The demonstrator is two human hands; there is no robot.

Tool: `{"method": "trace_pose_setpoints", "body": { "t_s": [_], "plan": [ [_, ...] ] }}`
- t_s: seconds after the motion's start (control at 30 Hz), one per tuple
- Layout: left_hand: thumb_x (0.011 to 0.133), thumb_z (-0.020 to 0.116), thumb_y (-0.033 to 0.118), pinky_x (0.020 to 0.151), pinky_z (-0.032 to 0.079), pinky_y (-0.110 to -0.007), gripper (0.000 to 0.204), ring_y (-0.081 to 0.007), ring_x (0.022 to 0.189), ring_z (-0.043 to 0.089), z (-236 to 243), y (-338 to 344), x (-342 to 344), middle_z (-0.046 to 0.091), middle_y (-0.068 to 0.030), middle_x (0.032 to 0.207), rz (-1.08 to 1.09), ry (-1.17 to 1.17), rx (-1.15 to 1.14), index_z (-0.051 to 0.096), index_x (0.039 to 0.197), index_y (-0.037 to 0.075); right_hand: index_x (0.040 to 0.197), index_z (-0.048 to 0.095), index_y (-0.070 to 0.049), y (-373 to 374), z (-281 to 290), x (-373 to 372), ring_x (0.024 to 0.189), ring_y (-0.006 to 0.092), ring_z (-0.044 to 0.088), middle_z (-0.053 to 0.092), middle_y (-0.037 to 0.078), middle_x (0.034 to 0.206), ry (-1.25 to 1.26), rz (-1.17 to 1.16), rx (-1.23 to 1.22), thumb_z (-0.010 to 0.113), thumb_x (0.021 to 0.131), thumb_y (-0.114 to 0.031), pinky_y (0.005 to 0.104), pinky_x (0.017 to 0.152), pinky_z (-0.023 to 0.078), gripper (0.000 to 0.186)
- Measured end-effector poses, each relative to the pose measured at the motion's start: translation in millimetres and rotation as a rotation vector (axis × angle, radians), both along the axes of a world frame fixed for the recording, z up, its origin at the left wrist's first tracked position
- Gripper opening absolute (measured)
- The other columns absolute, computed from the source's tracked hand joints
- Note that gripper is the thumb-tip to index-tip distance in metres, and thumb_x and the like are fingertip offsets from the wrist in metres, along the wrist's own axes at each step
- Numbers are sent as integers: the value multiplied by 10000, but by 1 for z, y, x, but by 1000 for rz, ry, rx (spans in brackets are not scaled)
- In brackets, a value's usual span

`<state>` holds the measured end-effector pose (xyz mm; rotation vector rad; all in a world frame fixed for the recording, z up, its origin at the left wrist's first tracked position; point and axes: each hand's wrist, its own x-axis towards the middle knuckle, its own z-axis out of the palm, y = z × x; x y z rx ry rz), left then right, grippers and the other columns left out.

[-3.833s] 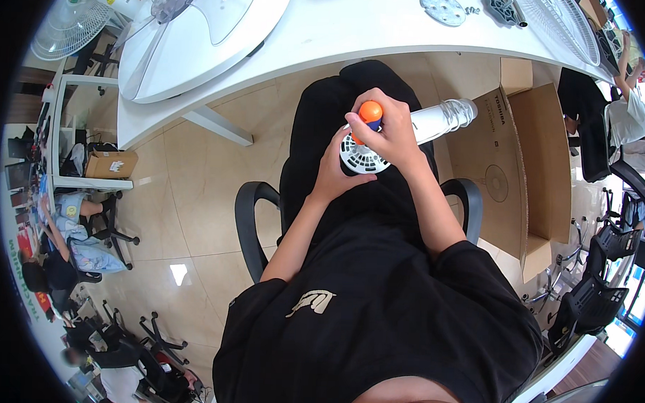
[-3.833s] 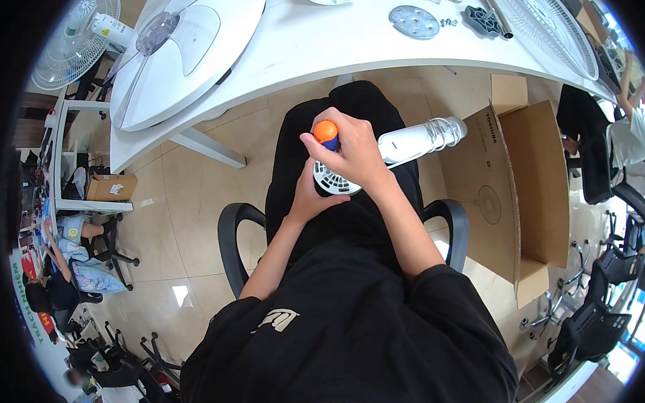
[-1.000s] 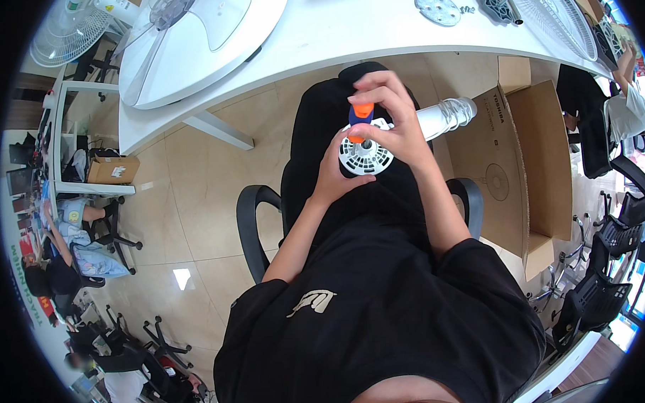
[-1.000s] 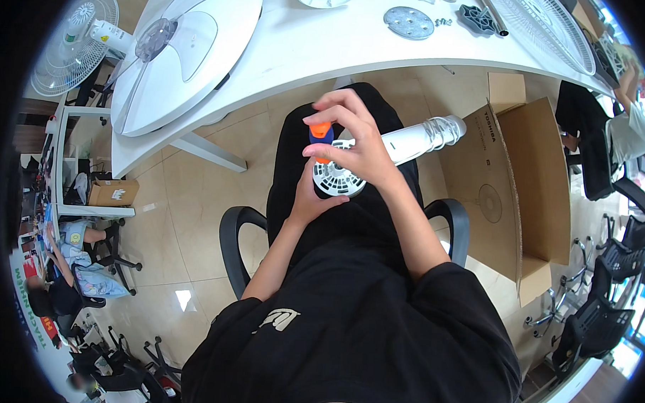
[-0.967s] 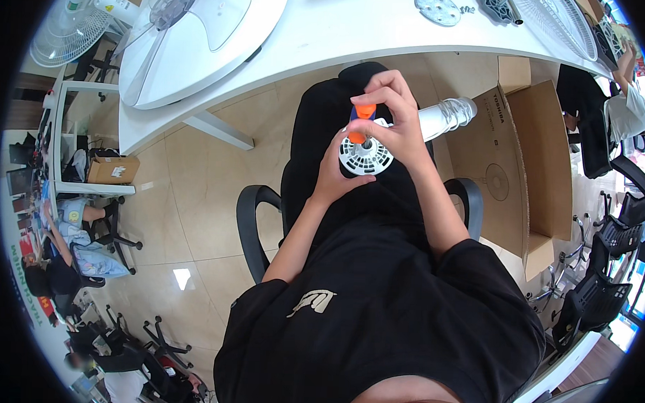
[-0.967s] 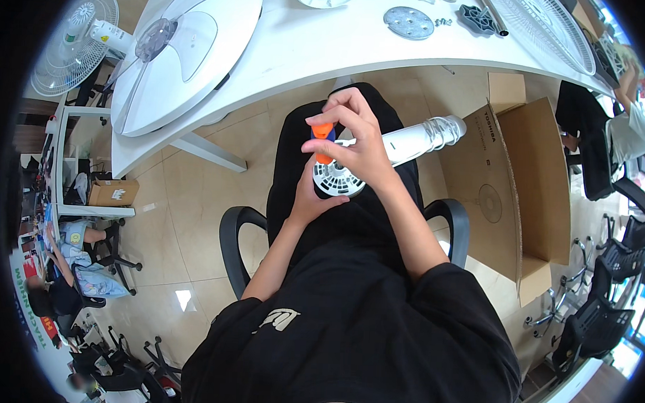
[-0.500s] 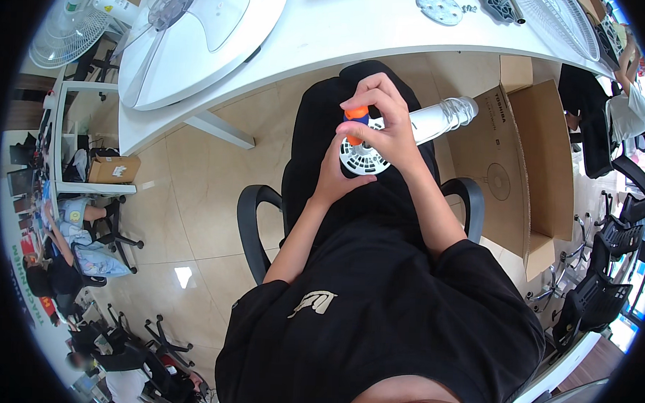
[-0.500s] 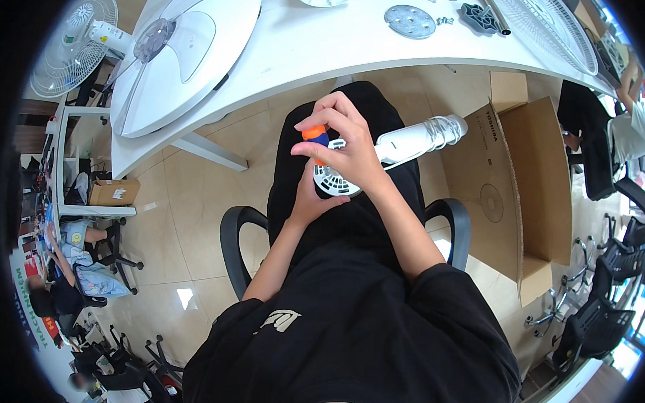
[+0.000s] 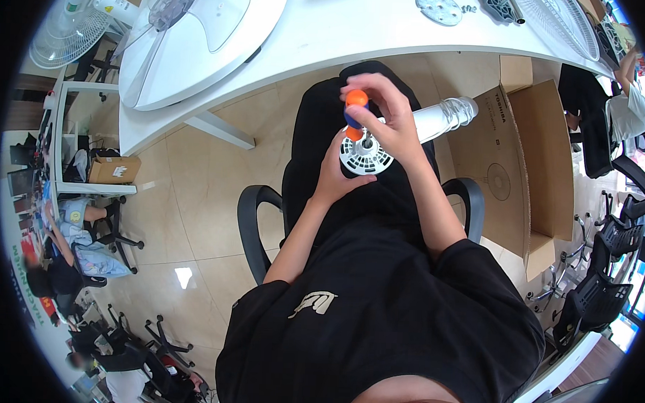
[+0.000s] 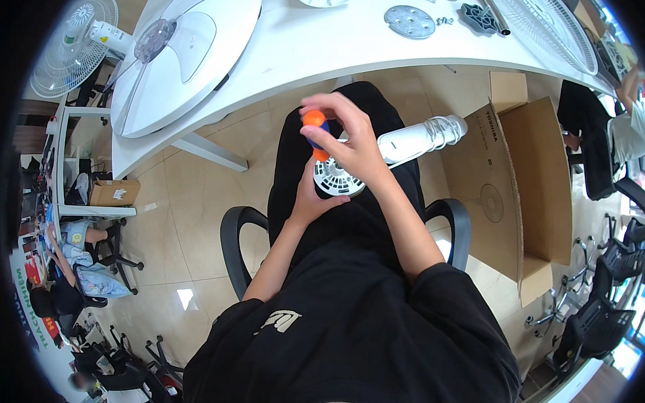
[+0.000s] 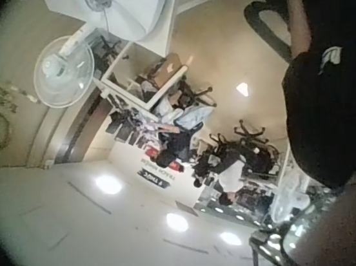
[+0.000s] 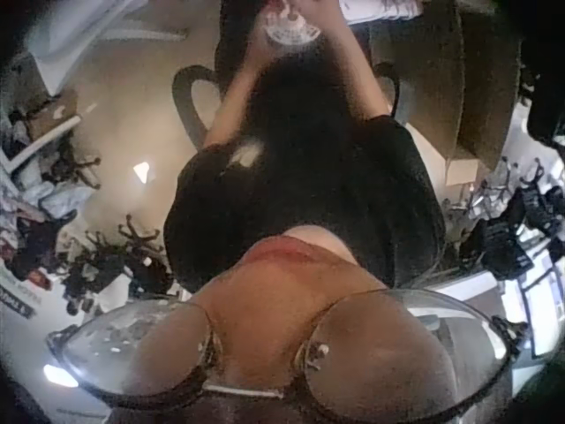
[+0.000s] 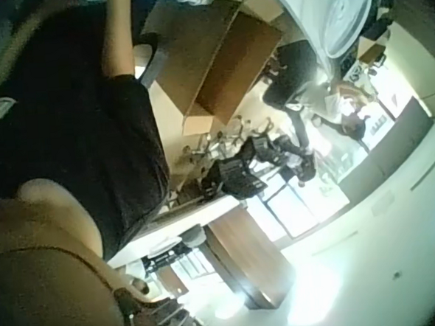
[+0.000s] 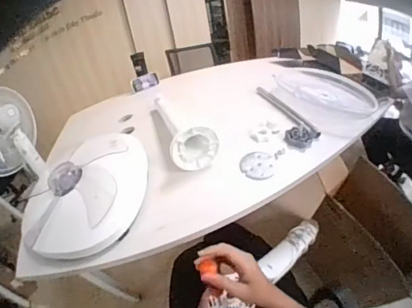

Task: Disassembling the motor housing of an electric fan using a screwdriver.

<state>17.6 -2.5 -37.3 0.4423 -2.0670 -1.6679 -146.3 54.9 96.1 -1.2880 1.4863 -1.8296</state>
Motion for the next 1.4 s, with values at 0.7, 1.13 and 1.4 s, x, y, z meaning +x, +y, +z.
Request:
{"method": "trace_pose_setpoints", "body": {
  "t_s": [0.7, 1.13, 1.4],
  "plan": [
    [839, 782, 203, 1171, 341, -480, 655, -414, 1473, 353, -5, -3, -1, 379, -268, 1550, 85, 113, -354, 467, 1384, 22, 1212, 635, -76, 1, -5, 2, 1122, 215, 590, 585, 99, 1227, 322, -139, -77, 758, 886, -167, 336, 970, 472, 360],
    [806, 784, 118, 1046, 442, -407, 502, -334, 1223, 570, 12, -3, -1, 564, -179, 1292, 84, 119, -319, 540, 1231, 12, 1243, 600, -83, 3, -8, 1, 1124, 236, 593, 595, 105, 1212, 271, -105, 53, 712, 934, -189, 344, 1008, 444, 345],
    [853, 728, 75, 1028, 467, -414, 315, -376, 1228, 587, 12, -7, 2, 594, -217, 1290, 88, 90, -288, 579, 1122, 9, 1221, 621, -76, -2, -6, 10, 1067, 209, 599, 597, 103, 1140, -412, 71, -58, 771, 899, -190, 344, 972, 454, 373]
  ]
}}
